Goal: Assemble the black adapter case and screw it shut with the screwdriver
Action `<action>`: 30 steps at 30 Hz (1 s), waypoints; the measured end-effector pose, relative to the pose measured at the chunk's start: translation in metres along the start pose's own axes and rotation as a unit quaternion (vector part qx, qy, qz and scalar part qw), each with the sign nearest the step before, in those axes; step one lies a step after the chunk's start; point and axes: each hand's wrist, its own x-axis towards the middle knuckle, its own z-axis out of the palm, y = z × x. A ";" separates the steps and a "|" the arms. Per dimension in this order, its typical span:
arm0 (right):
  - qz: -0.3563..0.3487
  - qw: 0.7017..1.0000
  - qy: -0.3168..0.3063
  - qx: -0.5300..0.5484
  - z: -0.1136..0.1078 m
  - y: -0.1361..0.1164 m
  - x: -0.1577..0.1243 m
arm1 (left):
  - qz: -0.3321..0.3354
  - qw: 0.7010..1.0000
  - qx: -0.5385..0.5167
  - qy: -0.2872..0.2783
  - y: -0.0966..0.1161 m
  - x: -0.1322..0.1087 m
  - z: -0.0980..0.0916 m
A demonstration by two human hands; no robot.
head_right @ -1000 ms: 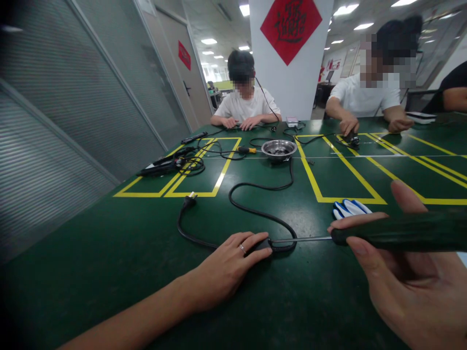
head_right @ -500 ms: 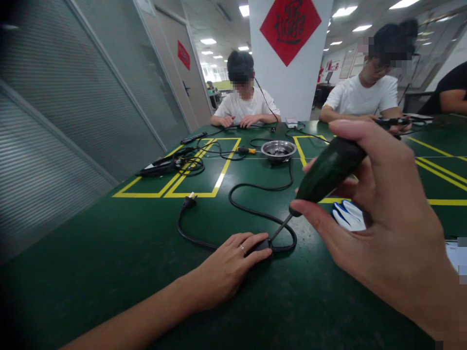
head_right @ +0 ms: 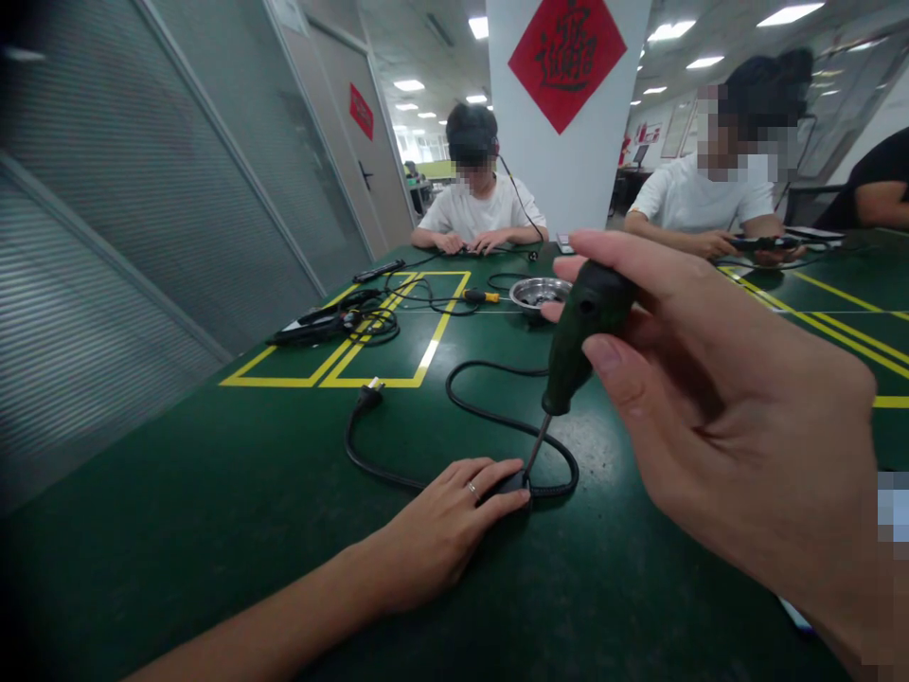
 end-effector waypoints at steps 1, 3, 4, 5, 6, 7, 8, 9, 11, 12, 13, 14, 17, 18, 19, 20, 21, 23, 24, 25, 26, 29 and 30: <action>0.006 1.000 0.004 -0.002 0.000 0.000 0.000 | 0.000 1.000 -0.001 0.001 0.000 0.000 0.000; 0.018 1.000 0.018 -0.018 0.001 0.001 0.000 | -0.002 1.000 -0.004 0.002 0.000 0.000 0.001; 0.009 0.999 0.030 -0.027 0.002 0.001 0.000 | -0.002 1.000 -0.005 0.003 0.001 -0.001 0.001; 0.003 0.999 0.037 -0.040 0.002 0.000 0.000 | -0.002 1.000 -0.006 0.003 0.001 -0.001 0.001; 0.005 0.998 0.034 -0.053 0.002 0.000 -0.001 | -0.002 1.000 -0.007 0.002 0.001 -0.001 0.001; 0.012 0.998 0.025 -0.061 0.001 -0.001 -0.002 | -0.002 1.000 -0.007 0.002 0.001 0.000 0.001; 0.024 0.998 0.010 -0.060 0.001 -0.002 -0.003 | -0.001 1.000 -0.008 0.001 0.001 0.000 0.000; 0.035 0.998 -0.001 -0.051 0.000 -0.003 -0.004 | -0.002 1.000 -0.009 0.000 0.001 0.000 0.000; 0.056 0.998 -0.017 -0.023 -0.001 -0.006 -0.005 | -0.003 1.000 -0.011 0.001 0.001 0.000 0.000; 0.060 0.998 -0.014 -0.012 0.000 -0.006 -0.004 | -0.004 1.000 -0.011 0.002 0.001 0.001 -0.001; 0.062 0.998 -0.004 -0.006 0.000 -0.007 -0.004 | -0.006 1.000 -0.012 0.004 0.001 0.001 0.000; 0.059 0.998 0.006 -0.006 0.001 -0.008 -0.003 | -0.007 1.000 -0.013 0.004 0.002 0.001 0.000; 0.056 0.997 0.029 -0.036 0.003 -0.009 -0.002 | -0.007 1.000 -0.015 0.004 0.002 0.001 0.000; 0.057 0.996 0.034 -0.054 0.002 -0.009 -0.002 | -0.007 1.000 -0.015 0.004 0.002 0.001 0.000; 0.060 0.995 0.038 -0.075 0.002 -0.009 -0.002 | -0.008 1.000 -0.015 0.004 0.002 0.001 0.001; 0.061 0.992 0.044 -0.098 0.001 -0.009 -0.003 | -0.009 1.000 -0.015 0.004 0.002 0.001 0.001; 0.063 0.990 0.051 -0.119 0.000 -0.009 -0.004 | -0.009 1.000 -0.016 0.005 0.003 0.001 0.001; 0.067 0.983 0.058 -0.159 -0.002 -0.009 -0.005 | -0.009 1.000 -0.019 0.008 0.003 0.001 0.001; 0.069 0.981 0.059 -0.174 -0.003 -0.009 -0.005 | -0.009 1.000 -0.021 0.010 0.003 0.001 0.001; 0.072 0.979 0.055 -0.181 -0.003 -0.010 -0.005 | -0.008 1.000 -0.022 0.011 0.003 0.001 0.001; 0.073 0.980 0.051 -0.176 -0.003 -0.010 -0.004 | -0.007 1.000 -0.023 0.012 0.003 0.001 0.001; 0.051 0.989 0.034 -0.135 -0.003 -0.011 0.000 | -0.005 1.000 -0.023 0.014 0.003 0.000 0.000; 0.042 0.991 0.025 -0.128 -0.003 -0.011 0.001 | -0.005 1.000 -0.023 0.015 0.003 0.000 0.000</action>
